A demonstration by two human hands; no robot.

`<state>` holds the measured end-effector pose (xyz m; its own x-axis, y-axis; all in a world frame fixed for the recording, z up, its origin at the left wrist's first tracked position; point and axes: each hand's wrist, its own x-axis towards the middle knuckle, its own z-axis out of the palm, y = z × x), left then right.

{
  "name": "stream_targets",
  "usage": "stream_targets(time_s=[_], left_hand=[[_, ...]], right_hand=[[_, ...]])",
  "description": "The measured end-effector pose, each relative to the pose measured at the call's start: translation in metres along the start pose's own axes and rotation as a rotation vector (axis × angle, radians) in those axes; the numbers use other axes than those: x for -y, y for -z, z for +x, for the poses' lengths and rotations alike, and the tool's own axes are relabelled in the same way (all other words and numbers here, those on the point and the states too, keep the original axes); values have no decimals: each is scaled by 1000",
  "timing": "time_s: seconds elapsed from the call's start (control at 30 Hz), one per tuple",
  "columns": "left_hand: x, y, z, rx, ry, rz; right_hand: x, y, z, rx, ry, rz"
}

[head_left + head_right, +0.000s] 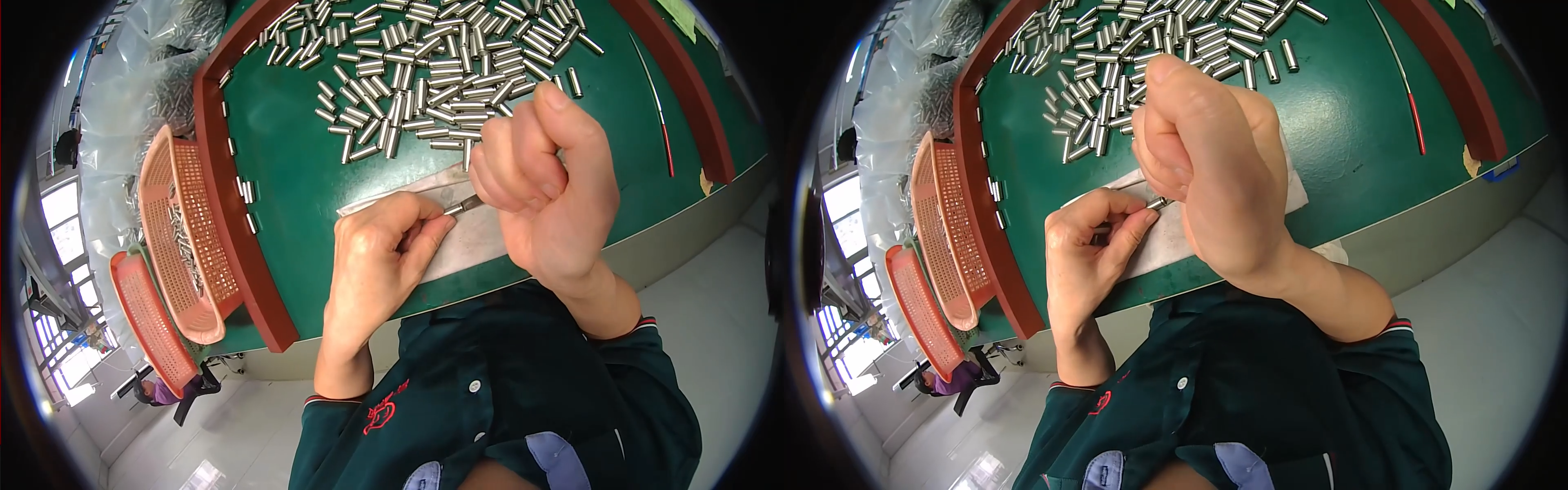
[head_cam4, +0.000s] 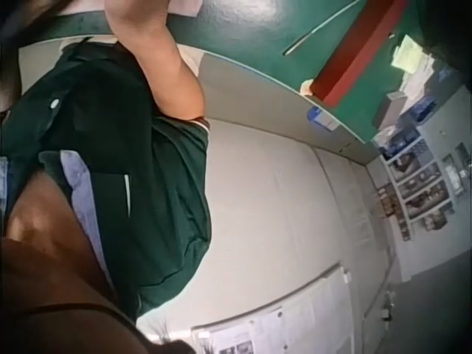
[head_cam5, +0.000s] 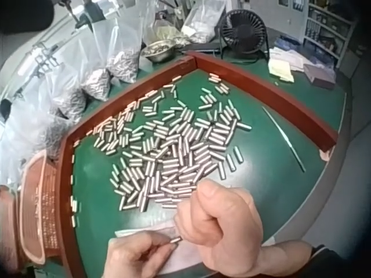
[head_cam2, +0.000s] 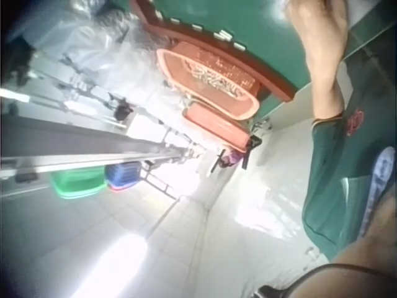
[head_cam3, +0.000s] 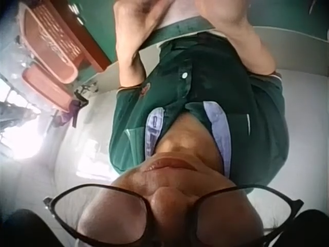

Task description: Cleaning and inspecting small cylindrical metal components using a wiping cloth and a small scraper tool.

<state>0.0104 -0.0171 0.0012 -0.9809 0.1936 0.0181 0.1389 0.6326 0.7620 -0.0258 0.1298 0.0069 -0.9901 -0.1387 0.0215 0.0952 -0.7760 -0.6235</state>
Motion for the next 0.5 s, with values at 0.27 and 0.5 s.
stream_targets(time_s=[0.27,0.5], left_hand=[[-2,1,0,3,-10,16],[-1,0,-1,-3,-24,26]], right_hand=[[2,-7,0,-39,-4,-102],[2,-11,2,-64,-16,-140]])
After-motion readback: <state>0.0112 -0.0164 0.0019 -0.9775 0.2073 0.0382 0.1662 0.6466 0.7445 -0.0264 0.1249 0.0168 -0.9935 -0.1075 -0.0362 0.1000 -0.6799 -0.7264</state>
